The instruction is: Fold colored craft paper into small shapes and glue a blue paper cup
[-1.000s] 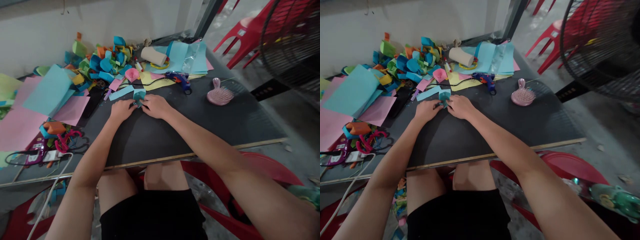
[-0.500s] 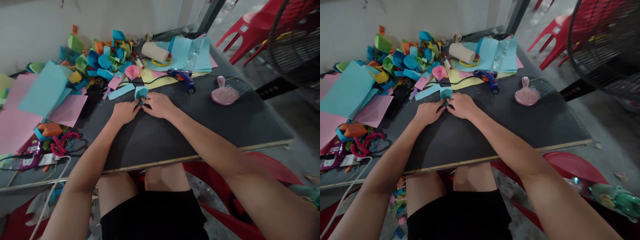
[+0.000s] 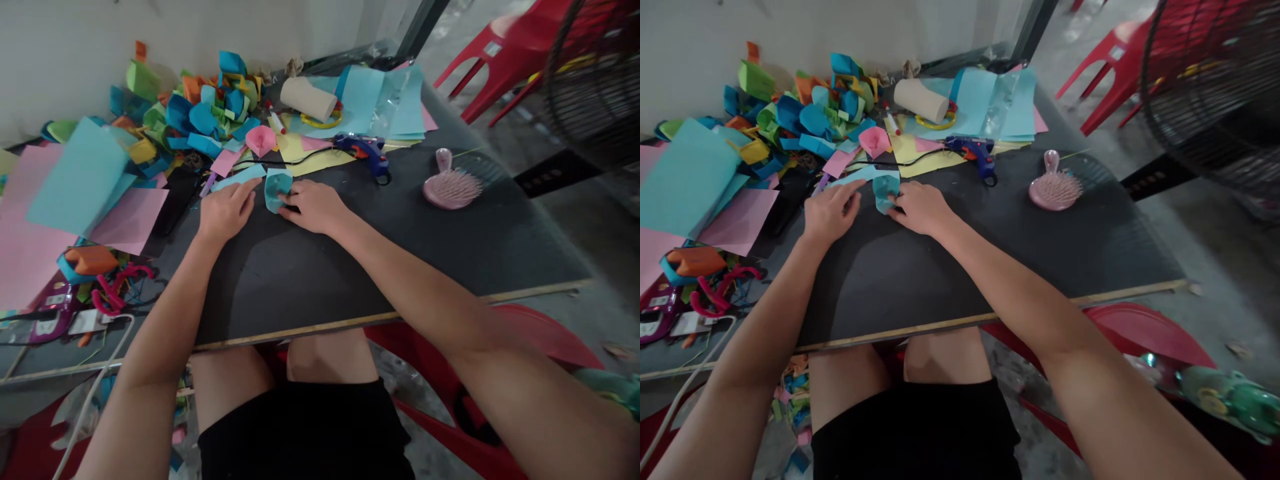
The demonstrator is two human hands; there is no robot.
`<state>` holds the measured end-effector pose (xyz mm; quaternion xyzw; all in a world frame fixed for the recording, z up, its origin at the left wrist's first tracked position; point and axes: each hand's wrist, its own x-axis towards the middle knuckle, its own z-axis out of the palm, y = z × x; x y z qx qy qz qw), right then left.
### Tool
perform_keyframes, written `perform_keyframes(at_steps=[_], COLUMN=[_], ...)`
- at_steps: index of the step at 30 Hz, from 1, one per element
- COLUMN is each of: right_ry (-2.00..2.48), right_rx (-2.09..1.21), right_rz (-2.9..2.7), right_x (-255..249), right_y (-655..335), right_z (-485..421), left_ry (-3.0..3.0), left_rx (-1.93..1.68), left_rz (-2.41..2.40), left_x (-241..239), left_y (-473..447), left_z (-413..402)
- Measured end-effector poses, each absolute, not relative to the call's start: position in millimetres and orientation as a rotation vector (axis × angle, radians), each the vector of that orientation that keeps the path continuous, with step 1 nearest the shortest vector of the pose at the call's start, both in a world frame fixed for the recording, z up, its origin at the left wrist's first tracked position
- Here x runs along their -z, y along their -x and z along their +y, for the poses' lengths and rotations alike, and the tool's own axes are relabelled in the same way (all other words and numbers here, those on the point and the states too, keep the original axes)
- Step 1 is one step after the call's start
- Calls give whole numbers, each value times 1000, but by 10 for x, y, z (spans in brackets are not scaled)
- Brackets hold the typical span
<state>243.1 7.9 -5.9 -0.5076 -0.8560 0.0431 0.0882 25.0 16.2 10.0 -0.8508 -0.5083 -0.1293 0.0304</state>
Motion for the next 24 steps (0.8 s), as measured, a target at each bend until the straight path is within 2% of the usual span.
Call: perform_keyframes(at_steps=[7, 12, 19, 24], right_ry=[1474, 1454, 1438, 1456], right_rx=[-119, -142, -135, -92], right_rz=[-2599, -2624, -2629, -2662], right_x=[59, 40, 17, -29], right_y=[-2477, -2492, -2494, -2473], right_z=[124, 133, 118, 99], left_ry=[2705, 2628, 2767, 2794], left_rx=[336, 423, 128, 162], left_rz=[-1377, -1435, -1280, -1279], left_x=[-91, -113, -149, -177], left_y=[-295, -279, -264, -309], left_z=[203, 179, 162, 131])
